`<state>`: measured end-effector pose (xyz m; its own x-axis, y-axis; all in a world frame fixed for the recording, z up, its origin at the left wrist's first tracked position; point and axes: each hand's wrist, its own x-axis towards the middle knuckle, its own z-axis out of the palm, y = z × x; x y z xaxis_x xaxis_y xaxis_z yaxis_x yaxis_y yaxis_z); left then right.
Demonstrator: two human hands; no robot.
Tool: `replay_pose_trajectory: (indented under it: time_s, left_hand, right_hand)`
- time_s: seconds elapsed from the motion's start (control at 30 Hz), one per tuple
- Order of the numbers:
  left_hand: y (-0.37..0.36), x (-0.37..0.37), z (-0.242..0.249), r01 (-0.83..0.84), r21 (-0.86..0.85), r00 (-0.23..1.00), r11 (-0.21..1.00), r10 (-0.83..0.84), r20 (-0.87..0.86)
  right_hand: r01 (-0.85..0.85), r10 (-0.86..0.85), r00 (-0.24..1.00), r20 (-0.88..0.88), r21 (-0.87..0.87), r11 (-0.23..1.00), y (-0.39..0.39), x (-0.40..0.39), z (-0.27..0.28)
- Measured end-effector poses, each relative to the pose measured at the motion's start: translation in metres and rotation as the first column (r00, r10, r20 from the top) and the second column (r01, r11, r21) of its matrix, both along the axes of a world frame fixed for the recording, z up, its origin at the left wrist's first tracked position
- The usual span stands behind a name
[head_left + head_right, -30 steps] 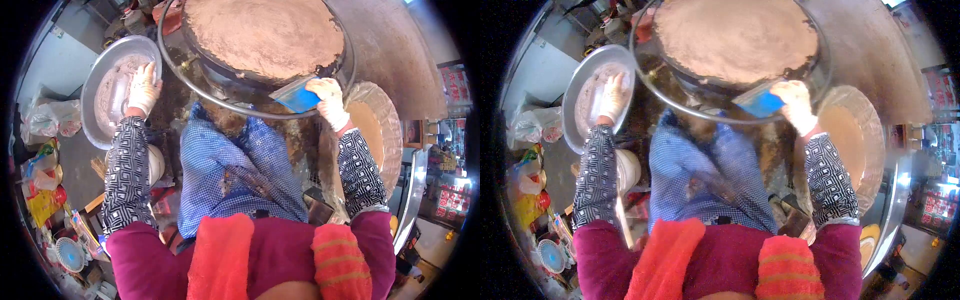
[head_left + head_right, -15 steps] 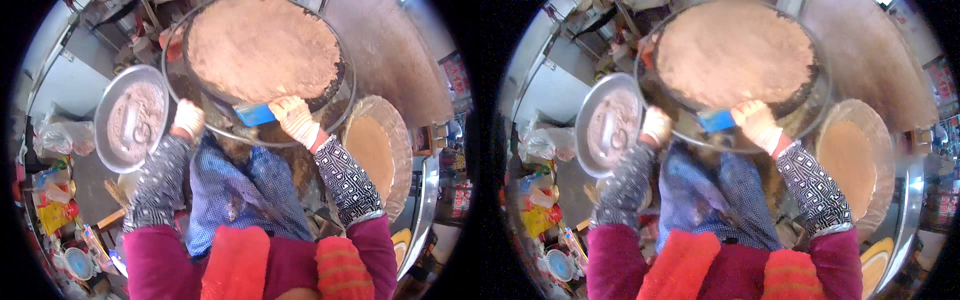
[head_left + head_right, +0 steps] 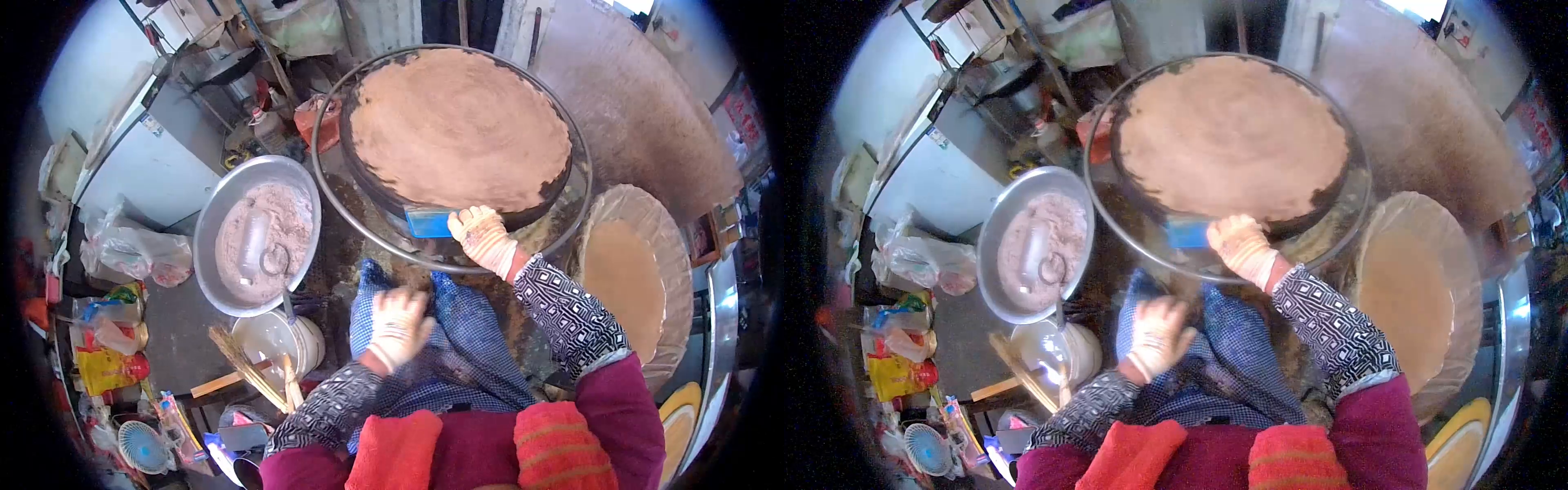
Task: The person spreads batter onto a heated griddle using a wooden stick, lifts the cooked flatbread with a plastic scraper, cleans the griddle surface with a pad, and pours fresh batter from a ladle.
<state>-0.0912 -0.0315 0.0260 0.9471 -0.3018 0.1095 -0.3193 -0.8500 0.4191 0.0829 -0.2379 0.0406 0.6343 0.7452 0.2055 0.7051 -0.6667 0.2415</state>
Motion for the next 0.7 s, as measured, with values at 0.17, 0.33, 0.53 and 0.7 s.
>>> replay_pose_trajectory:
  time_s: [0.17,0.33,0.53,0.7]
  left_hand:
    - [0.045,-0.018,-0.042,-0.244,0.191,0.966,0.951,0.256,-0.044]
    - [0.034,-0.006,-0.035,-0.268,0.149,0.957,0.952,0.281,-0.072]
    - [0.025,0.001,-0.024,-0.279,0.157,0.953,0.947,0.293,-0.075]
    - [0.011,0.001,-0.027,-0.270,0.152,0.959,0.951,0.280,-0.045]
  right_hand:
    - [0.008,-0.003,0.997,-0.081,0.064,0.998,0.000,-0.005,0.000]
    - [0.127,-0.123,0.986,-0.109,0.029,0.991,0.003,-0.003,0.006]
    - [0.126,-0.124,0.992,-0.031,0.092,0.988,0.002,-0.003,-0.001]
    - [0.033,-0.040,0.997,0.062,0.117,0.993,0.007,0.000,0.002]
